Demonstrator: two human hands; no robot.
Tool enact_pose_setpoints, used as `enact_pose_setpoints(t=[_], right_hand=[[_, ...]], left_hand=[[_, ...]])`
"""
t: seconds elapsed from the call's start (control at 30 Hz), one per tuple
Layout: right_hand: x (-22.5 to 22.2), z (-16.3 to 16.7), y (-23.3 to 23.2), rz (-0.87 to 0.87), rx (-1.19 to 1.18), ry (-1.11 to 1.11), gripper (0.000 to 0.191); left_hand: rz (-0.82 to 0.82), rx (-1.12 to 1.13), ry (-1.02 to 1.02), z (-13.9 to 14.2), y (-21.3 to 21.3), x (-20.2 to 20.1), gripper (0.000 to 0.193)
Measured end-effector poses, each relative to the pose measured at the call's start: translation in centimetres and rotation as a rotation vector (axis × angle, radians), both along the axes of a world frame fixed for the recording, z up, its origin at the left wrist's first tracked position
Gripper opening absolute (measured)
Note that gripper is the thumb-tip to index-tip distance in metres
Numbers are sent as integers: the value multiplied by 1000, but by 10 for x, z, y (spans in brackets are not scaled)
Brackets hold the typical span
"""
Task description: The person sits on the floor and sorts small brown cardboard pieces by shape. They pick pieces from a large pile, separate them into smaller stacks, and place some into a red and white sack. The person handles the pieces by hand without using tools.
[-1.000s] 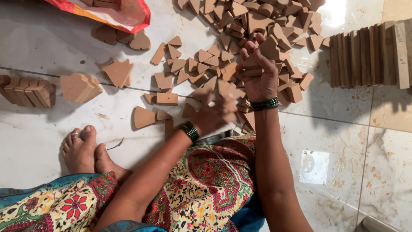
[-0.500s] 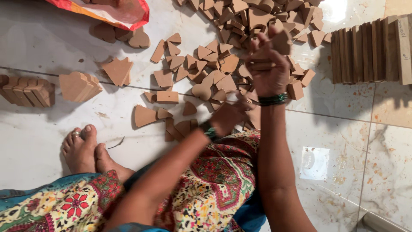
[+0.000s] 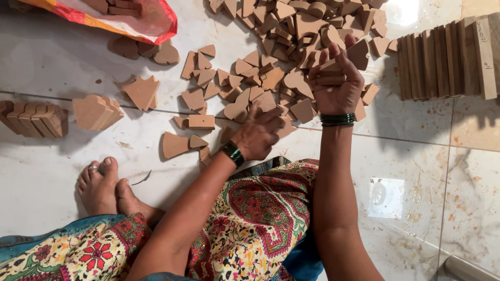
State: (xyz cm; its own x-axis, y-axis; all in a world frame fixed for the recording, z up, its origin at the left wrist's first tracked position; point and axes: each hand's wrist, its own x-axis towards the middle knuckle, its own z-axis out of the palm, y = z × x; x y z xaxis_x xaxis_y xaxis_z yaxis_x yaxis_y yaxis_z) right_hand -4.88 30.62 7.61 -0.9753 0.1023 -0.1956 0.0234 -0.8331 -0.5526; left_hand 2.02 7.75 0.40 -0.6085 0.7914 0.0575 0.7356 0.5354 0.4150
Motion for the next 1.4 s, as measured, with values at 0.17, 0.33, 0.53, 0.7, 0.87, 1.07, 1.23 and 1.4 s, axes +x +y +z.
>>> enact_pose_setpoints(t=[0.17, 0.33, 0.53, 0.7, 0.87, 1.07, 1.23, 1.4], right_hand=[[2, 2, 5, 10, 86, 68, 48], [-1, -4, 3, -19, 202, -4, 48], [-2, -2, -2, 26, 198, -24, 50], [1, 3, -4, 18, 177, -21, 48], [0, 0, -11, 48, 196, -14, 48], [-2, -1, -14, 87, 237, 61, 54], [2, 12, 5, -16, 276, 70, 58], [4, 14, 13, -134, 365, 134, 73]], left_hand=[[243, 257, 55, -2, -26, -1, 9], [449, 419, 23, -11, -41, 3, 15], [462, 275, 112, 0, -8, 16, 100], [447, 196, 57, 5, 3, 30, 86], [376, 209, 42, 6, -7, 28, 80], [275, 317, 5, 0, -10, 17, 35], [402, 433, -81, -13, -12, 4, 14], [877, 763, -146, -8, -54, -15, 17]])
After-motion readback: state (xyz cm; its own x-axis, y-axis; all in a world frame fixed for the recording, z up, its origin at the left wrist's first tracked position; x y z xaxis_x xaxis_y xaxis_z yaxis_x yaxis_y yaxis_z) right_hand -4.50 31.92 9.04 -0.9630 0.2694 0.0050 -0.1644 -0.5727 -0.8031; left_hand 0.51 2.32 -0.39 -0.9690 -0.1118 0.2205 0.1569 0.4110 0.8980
